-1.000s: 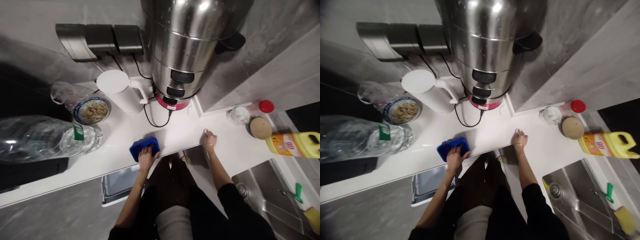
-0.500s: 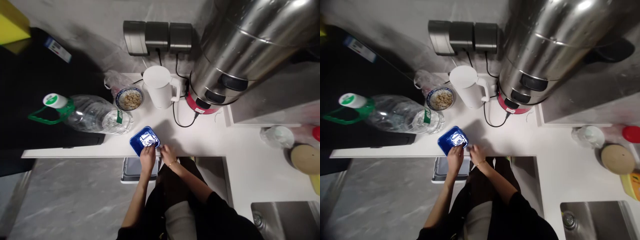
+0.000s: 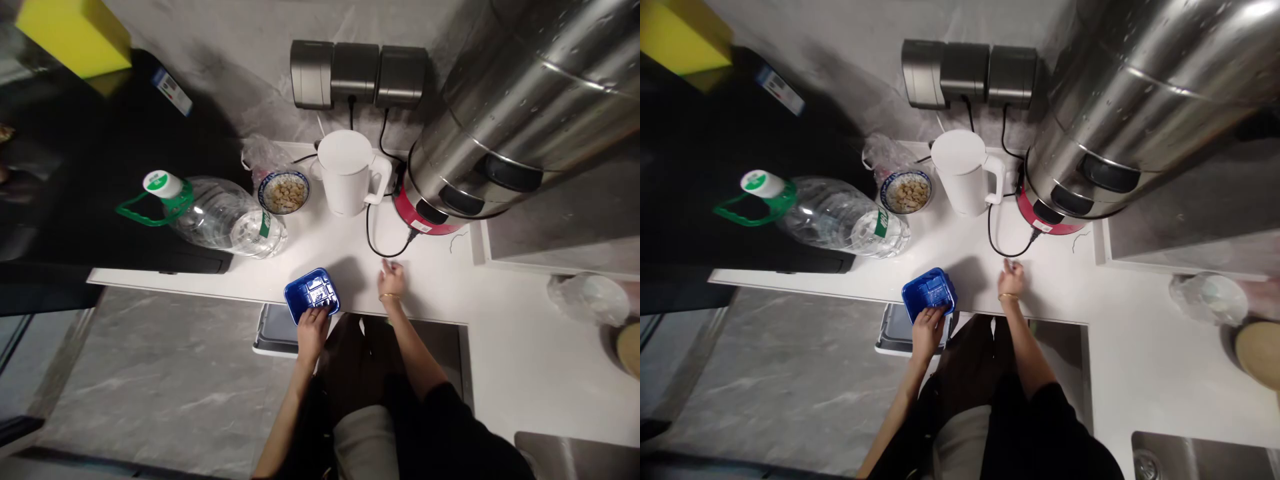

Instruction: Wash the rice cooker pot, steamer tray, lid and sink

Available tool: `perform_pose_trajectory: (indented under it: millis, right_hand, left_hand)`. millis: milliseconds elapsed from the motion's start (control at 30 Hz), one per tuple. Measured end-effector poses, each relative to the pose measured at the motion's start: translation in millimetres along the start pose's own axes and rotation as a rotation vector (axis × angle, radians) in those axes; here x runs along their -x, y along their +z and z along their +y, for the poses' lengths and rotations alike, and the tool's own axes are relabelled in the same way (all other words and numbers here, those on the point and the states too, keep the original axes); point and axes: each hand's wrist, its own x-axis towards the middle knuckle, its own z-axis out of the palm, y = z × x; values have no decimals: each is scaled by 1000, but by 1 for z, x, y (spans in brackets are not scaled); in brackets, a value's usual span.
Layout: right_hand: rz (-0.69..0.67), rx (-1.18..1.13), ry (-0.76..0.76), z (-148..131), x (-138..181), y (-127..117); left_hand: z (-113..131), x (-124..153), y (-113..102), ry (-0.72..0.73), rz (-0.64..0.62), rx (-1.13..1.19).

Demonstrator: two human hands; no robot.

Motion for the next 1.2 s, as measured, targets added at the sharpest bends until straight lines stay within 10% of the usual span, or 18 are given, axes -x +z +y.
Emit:
perform_pose_trajectory:
  millis: [133,400,600,767,1067,1200]
  right_hand:
    - [28,-114,-86,-5,9,-14]
    - [-505,104,-920,-220,-1,74]
    - [-336,216,-706,-246,-62,103]
    - [-237,197,-339,-207,-70,82]
    - [97,152,50,46,30,-6]
    - [212,-24,40,71,37,-26]
  left_hand:
    - [7,11,0,-45,87,3]
    - [-17,41,-11,-125,354,10]
    - [-15,34,-8,-96,403,61]
    - [-6,16,-1,-33,322,96]
    - [8,-43,16,244,1,82]
    - [16,-60,20,231,-27,74]
